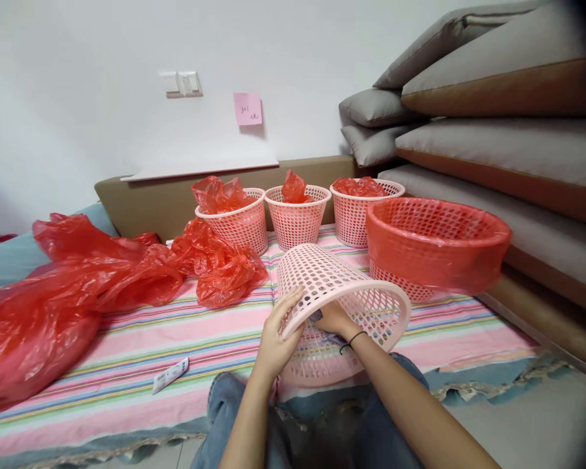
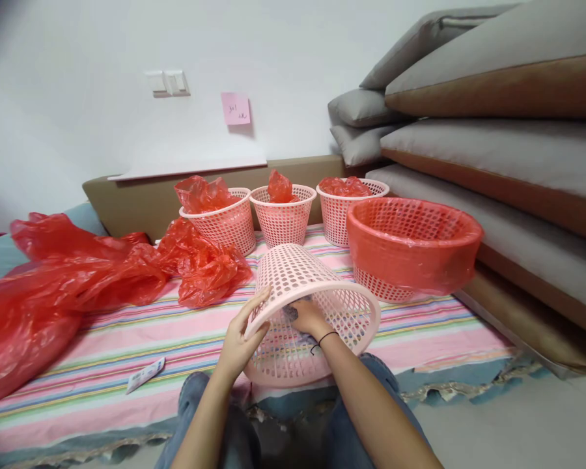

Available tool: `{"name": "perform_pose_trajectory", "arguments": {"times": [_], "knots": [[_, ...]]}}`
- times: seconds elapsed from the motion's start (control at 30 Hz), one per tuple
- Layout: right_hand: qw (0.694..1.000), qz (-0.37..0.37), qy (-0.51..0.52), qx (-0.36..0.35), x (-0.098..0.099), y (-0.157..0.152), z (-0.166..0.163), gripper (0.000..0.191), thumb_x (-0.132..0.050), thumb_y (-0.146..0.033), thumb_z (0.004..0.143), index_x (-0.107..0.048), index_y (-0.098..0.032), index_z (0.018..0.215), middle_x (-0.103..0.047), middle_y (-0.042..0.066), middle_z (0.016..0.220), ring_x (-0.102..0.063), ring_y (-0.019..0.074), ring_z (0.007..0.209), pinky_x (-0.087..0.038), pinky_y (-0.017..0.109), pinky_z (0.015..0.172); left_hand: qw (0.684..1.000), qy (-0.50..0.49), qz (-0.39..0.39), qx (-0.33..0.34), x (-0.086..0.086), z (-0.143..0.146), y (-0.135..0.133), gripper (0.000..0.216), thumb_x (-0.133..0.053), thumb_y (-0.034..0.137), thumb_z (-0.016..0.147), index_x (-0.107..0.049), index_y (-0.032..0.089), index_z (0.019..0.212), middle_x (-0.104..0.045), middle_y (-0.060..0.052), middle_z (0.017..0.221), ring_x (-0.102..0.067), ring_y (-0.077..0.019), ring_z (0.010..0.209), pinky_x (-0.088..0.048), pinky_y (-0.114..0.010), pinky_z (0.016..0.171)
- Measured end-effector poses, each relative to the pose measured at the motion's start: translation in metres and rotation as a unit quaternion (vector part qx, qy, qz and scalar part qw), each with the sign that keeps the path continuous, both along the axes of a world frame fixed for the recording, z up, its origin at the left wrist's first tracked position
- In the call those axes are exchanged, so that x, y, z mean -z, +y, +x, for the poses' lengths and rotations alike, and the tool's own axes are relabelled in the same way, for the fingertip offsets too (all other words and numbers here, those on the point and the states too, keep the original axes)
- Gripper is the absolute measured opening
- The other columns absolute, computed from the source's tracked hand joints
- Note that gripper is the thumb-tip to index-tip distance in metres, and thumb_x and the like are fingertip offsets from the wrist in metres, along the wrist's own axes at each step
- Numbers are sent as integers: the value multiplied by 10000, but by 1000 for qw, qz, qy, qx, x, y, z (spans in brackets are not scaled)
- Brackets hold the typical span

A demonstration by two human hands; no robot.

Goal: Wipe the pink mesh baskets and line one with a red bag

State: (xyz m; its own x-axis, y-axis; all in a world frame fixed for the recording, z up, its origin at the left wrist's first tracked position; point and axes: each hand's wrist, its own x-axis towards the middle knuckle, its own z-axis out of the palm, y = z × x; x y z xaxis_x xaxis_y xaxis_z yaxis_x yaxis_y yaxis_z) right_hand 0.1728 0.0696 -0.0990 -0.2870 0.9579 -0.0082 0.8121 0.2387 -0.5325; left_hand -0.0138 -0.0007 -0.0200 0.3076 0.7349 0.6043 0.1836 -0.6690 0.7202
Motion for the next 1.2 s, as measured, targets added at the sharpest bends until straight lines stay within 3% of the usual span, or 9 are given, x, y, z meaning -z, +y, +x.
{"name": "perform_pose_trajectory", "arguments": {"times": [0.13,0.23,0.4,0.57,0.63,0.8,0.97,1.07,1.2], "knots": [[983,-85,105,-122,-7,0,8,529,-631,-128,710,-711,-229,1224,-715,23,1240,-666,244,1107,-516,334,980,1000,-8,7,-4,0,2,3,453,-621,167,883,-592,282,1320,-556,-94,1443,-469,-260,1383,-353,-517,1164],[963,-125,170,-166,-14,-4,29,472,-653,-172,685,-755,-214,1144,-752,21,1150,-695,248,1042,-535,340,962,998,9,59,-36,3,-4,1,397,-635,167,879,-647,311,1249,-557,-86,1394,-475,-262,1343,-371,-522,1133],[966,-77,232,-80,-17,-7,52,547,-631,-210,711,-685,-210,1255,-670,64,1316,-609,270,1225,-439,440,1101,996,53,52,-42,3,-15,-6,483,-608,161,898,-579,360,1337,-531,-73,1293,-507,-226,1264,-416,-462,1095],[976,25,202,78,-12,-2,40,645,-522,-252,855,-425,-232,1493,-442,81,1546,-396,263,1423,-299,488,1187,996,85,36,-1,0,-8,-9,563,-607,191,911,-459,340,1434,-460,-94,1461,-424,-254,1393,-352,-480,1158],[981,43,156,108,-8,-1,36,636,-531,-210,846,-449,-216,1477,-436,96,1546,-326,295,1453,-248,519,1196,996,76,36,11,2,-3,-11,606,-592,181,912,-392,319,1468,-419,-110,1527,-369,-269,1444,-299,-518,1188],[995,13,23,95,4,-7,35,593,-620,-44,683,-685,-253,1234,-542,77,1460,-285,440,1417,-223,667,1112,998,47,3,33,13,-1,-14,563,-527,96,881,-400,281,1398,-364,-117,1584,-226,-294,1518,-189,-616,1208],[996,-8,-29,86,9,-12,32,637,-605,-52,711,-638,-273,1308,-484,83,1512,-264,449,1427,-228,688,1087,995,92,28,32,20,3,-12,642,-543,128,889,-366,300,1482,-272,-96,1634,-207,-293,1524,-196,-580,1222],[997,-11,2,76,6,-10,32,637,-588,-57,726,-617,-241,1336,-528,96,1475,-377,406,1388,-279,623,1110,993,108,56,11,24,7,-10,657,-540,163,911,-334,311,1518,-254,-84,1642,-218,-288,1521,-220,-556,1223],[995,-11,99,15,-3,-8,34,611,-523,-62,755,-612,-211,1341,-618,60,1390,-571,268,1258,-413,414,1095,990,116,77,-11,26,5,-10,628,-492,158,932,-334,304,1523,-290,-89,1628,-251,-286,1510,-247,-553,1214]]}}
